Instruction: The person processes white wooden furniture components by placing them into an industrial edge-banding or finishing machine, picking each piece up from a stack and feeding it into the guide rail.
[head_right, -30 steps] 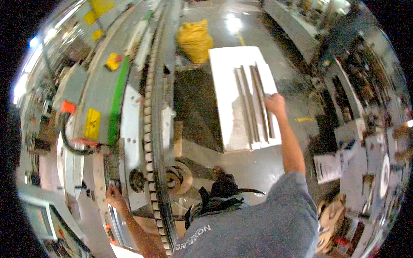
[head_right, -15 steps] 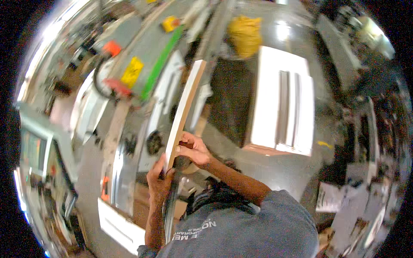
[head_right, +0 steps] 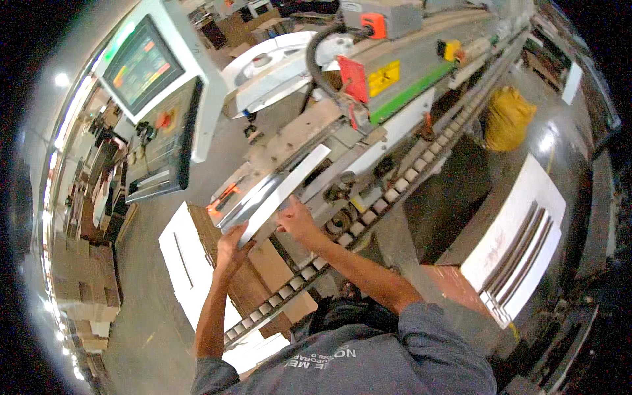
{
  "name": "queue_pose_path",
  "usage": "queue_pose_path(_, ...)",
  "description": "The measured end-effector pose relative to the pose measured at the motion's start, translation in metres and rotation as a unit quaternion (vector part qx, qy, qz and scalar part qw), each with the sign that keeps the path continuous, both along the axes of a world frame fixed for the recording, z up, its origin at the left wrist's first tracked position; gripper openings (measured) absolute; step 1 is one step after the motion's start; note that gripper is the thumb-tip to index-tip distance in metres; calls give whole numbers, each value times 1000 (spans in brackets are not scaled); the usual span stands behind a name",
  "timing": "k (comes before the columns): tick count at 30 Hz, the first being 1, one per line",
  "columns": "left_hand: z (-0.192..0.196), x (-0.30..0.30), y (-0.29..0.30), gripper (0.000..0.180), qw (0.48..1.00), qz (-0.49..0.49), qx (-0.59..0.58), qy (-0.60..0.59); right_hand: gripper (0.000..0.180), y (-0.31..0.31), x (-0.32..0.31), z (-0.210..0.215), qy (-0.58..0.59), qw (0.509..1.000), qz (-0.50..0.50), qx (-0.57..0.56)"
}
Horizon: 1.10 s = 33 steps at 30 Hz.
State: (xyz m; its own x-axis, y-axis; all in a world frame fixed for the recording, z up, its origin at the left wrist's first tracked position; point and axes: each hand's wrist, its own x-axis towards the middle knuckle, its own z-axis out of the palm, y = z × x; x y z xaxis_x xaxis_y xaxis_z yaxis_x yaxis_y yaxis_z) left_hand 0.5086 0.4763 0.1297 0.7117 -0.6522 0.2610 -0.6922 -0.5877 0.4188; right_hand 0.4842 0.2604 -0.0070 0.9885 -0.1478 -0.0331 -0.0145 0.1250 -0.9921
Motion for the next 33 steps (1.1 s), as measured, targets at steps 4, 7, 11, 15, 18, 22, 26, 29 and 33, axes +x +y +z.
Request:
queue_pose_path(4, -30, 31, 14, 55, 999, -14, -38, -33, 86, 11, 4, 53, 19, 999, -32, 29)
queue_pose_path(7, -40, 42, 15, 49, 993, -32, -45, -103, 50, 10, 27, 46, -1, 996, -53, -74)
queue_pose_path(11, -38, 36, 19, 38, 983, 34, -67, -170, 33, 0, 64, -3, -146, 884, -17, -444)
queue_pose_path(15, -45, 30, 57, 35, 971, 159, -58, -167, 37, 7, 72, -18, -147, 978, -47, -143)
queue_pose_path(18, -46, 36, 67, 33, 968, 199, -39, -148, 44, 8, 78, -17, -115, 978, -65, -164)
queue_pose_path(22, -59, 44, 77, 32, 976, 206, -67, -36, 48, 11, 76, -8, -107, 971, -74, -201)
queue_pose_path(26, -62, 49, 79, 29, 979, 161, -113, -44, 38, 10, 78, -13, -137, 960, -91, -225)
queue_pose_path(29, -57, 51, 71, 28, 982, 150, -96, -54, 35, 6, 84, -19, -85, 959, -88, -254)
queue_pose_path(33, -51, 53, 49, 28, 984, 140, -50, -99, 32, -17, 92, -33, -167, 913, -119, -352)
